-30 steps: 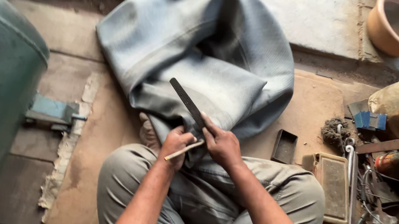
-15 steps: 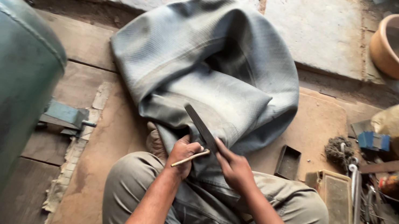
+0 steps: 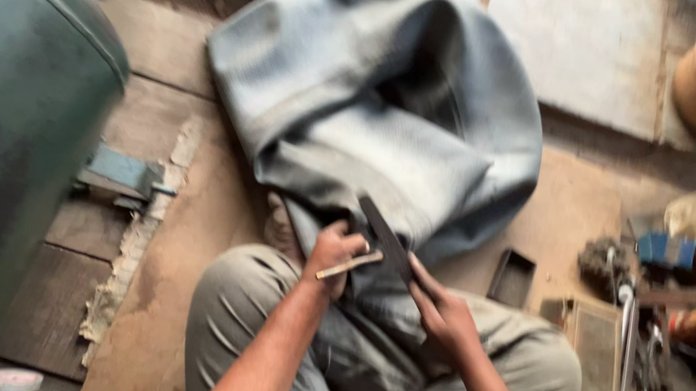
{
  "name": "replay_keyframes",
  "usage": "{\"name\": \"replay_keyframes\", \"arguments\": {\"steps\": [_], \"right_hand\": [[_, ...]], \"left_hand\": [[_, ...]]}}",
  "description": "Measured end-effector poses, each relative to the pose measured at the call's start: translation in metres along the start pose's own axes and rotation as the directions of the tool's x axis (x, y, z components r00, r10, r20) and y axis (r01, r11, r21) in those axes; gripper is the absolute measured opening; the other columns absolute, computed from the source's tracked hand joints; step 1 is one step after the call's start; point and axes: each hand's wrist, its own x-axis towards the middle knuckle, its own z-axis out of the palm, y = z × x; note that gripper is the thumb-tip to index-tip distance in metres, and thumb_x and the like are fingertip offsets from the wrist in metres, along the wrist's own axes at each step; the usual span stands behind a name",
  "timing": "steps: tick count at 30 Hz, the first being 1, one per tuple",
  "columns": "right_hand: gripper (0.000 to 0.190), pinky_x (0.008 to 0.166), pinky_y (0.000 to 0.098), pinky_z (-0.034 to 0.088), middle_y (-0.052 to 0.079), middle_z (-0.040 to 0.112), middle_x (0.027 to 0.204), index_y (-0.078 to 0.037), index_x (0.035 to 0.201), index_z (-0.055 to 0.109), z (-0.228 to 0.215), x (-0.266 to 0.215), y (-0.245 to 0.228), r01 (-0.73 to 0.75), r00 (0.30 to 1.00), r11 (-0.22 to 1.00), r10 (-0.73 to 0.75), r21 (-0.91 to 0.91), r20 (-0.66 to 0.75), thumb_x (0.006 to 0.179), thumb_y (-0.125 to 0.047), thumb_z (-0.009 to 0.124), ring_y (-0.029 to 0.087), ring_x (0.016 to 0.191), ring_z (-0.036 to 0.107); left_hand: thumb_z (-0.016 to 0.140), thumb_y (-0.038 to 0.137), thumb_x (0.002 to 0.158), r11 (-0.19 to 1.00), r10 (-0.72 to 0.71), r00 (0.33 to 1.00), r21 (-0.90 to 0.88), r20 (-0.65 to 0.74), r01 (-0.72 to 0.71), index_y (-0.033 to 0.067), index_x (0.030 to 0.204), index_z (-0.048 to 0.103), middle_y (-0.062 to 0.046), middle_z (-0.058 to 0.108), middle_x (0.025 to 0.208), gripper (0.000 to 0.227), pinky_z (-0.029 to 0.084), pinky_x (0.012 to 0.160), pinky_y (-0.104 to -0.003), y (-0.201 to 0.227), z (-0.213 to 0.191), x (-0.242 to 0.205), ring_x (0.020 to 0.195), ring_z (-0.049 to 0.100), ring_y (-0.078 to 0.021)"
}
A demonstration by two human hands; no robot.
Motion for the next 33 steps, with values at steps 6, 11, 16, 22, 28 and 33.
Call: {"name": "replay_keyframes", "arguments": {"steps": [6,11,16,22,28,33], "right_hand": [[0.042,0.09,0.0339,0.055,0.023,0.07,0.118,-0.021,0.141,0.063,0.03,0.062,-0.006,-0.123,0.987,0.992,0.124,0.01,-0.105,0.099,-0.022,0.065,0.028,0.112,0.07],[0.046,0.085,0.0308,0.052,0.022,0.073,0.114,-0.024,0.145,0.059,0.002,0.026,-0.003,-0.228,0.971,0.974,0.228,0.011,-0.068,0.099,-0.024,0.064,0.022,0.099,0.074],[0.046,0.079,0.0302,0.05,0.017,0.078,0.099,-0.021,0.149,0.057,-0.011,-0.032,-0.003,0.0,1.0,0.982,-0.002,0.188,0.008,0.103,-0.021,0.063,0.012,0.087,0.062],[0.049,0.077,0.0359,0.054,0.029,0.068,0.097,-0.035,0.148,0.057,0.021,0.044,-0.04,-0.288,0.957,0.951,0.291,-0.108,0.011,0.1,-0.025,0.062,0.039,0.08,0.066],[0.047,0.081,0.0353,0.055,0.025,0.07,0.113,-0.026,0.146,0.057,0.006,0.033,-0.019,-0.139,0.989,0.99,0.139,0.003,-0.052,0.1,-0.023,0.062,0.035,0.103,0.072],[0.049,0.073,0.032,0.054,0.021,0.076,0.088,-0.028,0.145,0.058,-0.011,-0.025,-0.015,-0.284,0.956,0.958,0.28,0.037,0.093,0.096,-0.021,0.062,0.031,0.072,0.067]], "left_hand": [[0.059,-0.005,0.081,0.996,0.025,0.997,-0.088,0.075,-0.019,-0.0027,0.102,0.068,-0.006,0.067,0.086,0.023,0.054,0.07,-0.033,0.007,0.002,-0.015,0.073,0.062,-0.0171],[0.057,-0.007,0.077,0.982,0.033,0.996,-0.19,0.087,-0.016,-0.0008,0.101,0.068,-0.004,0.068,0.087,0.027,0.057,0.074,-0.031,0.018,0.013,-0.026,0.074,0.063,-0.0153],[0.059,-0.008,0.078,0.99,0.025,0.997,-0.143,0.067,-0.015,-0.0021,0.098,0.068,-0.005,0.068,0.086,0.023,0.054,0.073,-0.03,0.0,0.002,-0.014,0.074,0.062,-0.0149],[0.06,-0.007,0.078,0.994,0.032,0.996,-0.103,0.081,-0.023,-0.0023,0.097,0.07,-0.005,0.07,0.087,0.022,0.054,0.073,-0.028,0.011,-0.003,-0.015,0.074,0.064,-0.0148],[0.058,-0.006,0.078,0.99,-0.028,0.996,-0.136,0.08,0.039,-0.0029,0.099,0.07,-0.007,0.072,0.089,0.024,0.058,0.074,-0.03,0.022,0.01,-0.033,0.075,0.068,-0.0165],[0.058,-0.007,0.079,0.987,-0.091,0.995,-0.129,0.034,0.094,-0.0038,0.099,0.069,-0.009,0.073,0.088,0.023,0.057,0.071,-0.03,0.021,0.009,-0.032,0.074,0.069,-0.0172]]}}
